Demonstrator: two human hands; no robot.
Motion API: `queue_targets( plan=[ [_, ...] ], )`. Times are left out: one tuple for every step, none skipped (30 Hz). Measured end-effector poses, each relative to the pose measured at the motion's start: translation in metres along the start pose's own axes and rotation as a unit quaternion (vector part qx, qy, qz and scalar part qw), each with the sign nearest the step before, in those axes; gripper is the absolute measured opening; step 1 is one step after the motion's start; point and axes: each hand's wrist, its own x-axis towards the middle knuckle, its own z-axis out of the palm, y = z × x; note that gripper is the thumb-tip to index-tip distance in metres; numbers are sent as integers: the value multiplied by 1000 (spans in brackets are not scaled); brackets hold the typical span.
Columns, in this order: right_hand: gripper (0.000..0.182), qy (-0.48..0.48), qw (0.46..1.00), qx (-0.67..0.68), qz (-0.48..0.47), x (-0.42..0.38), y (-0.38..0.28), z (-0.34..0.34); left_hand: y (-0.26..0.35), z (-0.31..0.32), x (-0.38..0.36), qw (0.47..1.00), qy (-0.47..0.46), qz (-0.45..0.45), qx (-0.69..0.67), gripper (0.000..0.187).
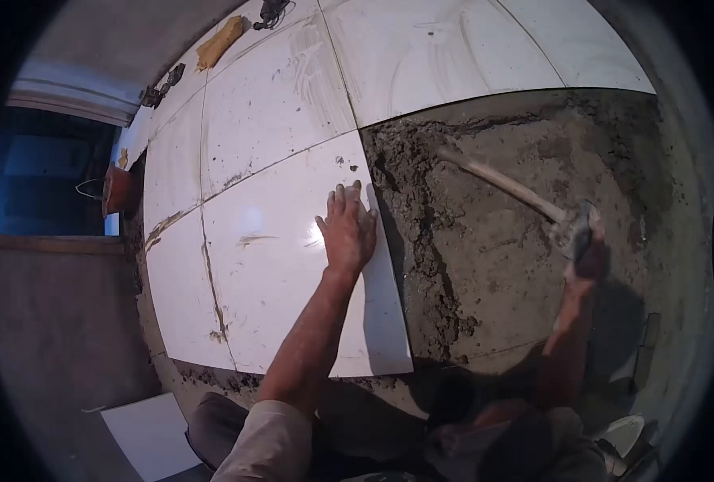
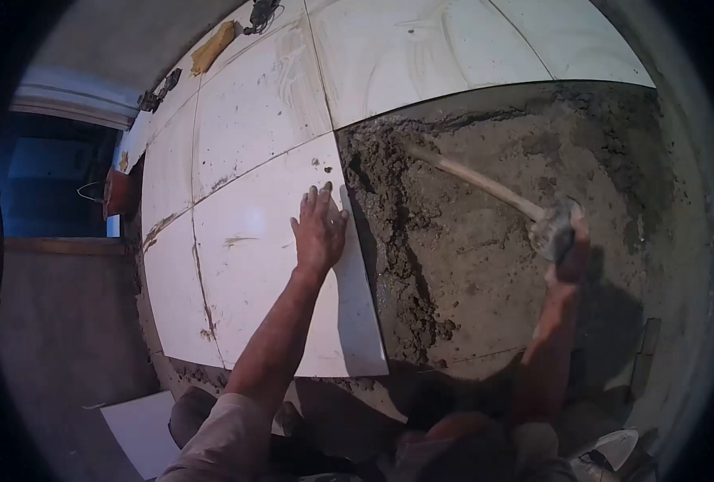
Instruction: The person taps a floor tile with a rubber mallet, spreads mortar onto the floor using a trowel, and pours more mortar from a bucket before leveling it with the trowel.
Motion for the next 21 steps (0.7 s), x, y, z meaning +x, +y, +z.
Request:
queue_targets(
  plan=[
    [43, -1, 1000, 0, -3, 5, 2, -9, -7, 0, 9, 1000, 2, 1, -2, 59],
    [42, 27, 999, -6, 23, 14, 10, -25, -14, 1, 21, 1000, 24, 11, 0, 59],
    [41, 56, 997, -13, 48, 21, 19, -41, -18, 1, 34, 999, 45, 21, 0, 59],
    [41, -6, 1000, 17, 15, 26, 36, -60, -15, -5, 47, 1000, 14, 5, 25, 60],
    [41, -5, 1000, 13, 13, 22, 38, -63, -17, -3, 60, 1000, 12, 5, 20, 60],
    [40, -14, 999, 33, 8, 19, 39, -61, -20, 0, 72, 1000, 11, 17, 6, 61],
    [40, -23, 998, 53, 4, 17, 39, -59, -22, 5, 83, 1000, 8, 29, -6, 62],
    [40, -20, 999, 48, 3, 17, 36, -56, -23, 10, 93, 1000, -11, 26, 8, 64],
    [40, -41, 998, 52, 10, 15, 31, -54, -18, 11, 98, 1000, -16, 26, 5, 64],
    [40, -60, 996, 57, 18, 15, 29, -55, -14, 12, 102, 1000, -2, 26, 9, 64],
    [40, -55, 997, 53, 20, 17, 31, -57, -10, 12, 105, 999, 11, 27, 14, 63],
    [40, -84, 994, 73, 14, 19, 32, -59, -10, 14, 108, 999, 13, 25, 19, 63],
    [40, -115, 989, 94, 7, 21, 32, -61, -12, 17, 113, 999, 9, 25, 17, 63],
    [40, -112, 989, 91, 8, 22, 33, -63, -13, 19, 118, 999, 12, 33, 36, 62],
    [38, -114, 990, 82, 10, 22, 34, -62, -13, 19, 121, 998, 17, 41, 55, 62],
    [37, -116, 990, 73, 12, 21, 34, -61, -13, 18, 124, 997, 21, 50, 48, 59],
    [37, -115, 991, 73, 12, 20, 34, -59, -12, 18, 127, 997, 20, 51, 47, 59],
    [37, -109, 992, 67, 19, 14, 31, -51, -12, 18, 131, 998, 20, 41, 39, 58],
    [37, -103, 992, 62, 28, 10, 29, -47, -13, 19, 133, 999, 21, 31, 33, 57],
    [37, -102, 992, 62, 29, 9, 29, -46, -12, 20, 133, 999, 20, 31, 33, 57],
    [36, -114, 992, 58, 24, 9, 29, -44, -11, 21, 131, 998, 29, 43, 33, 56]
  ],
)
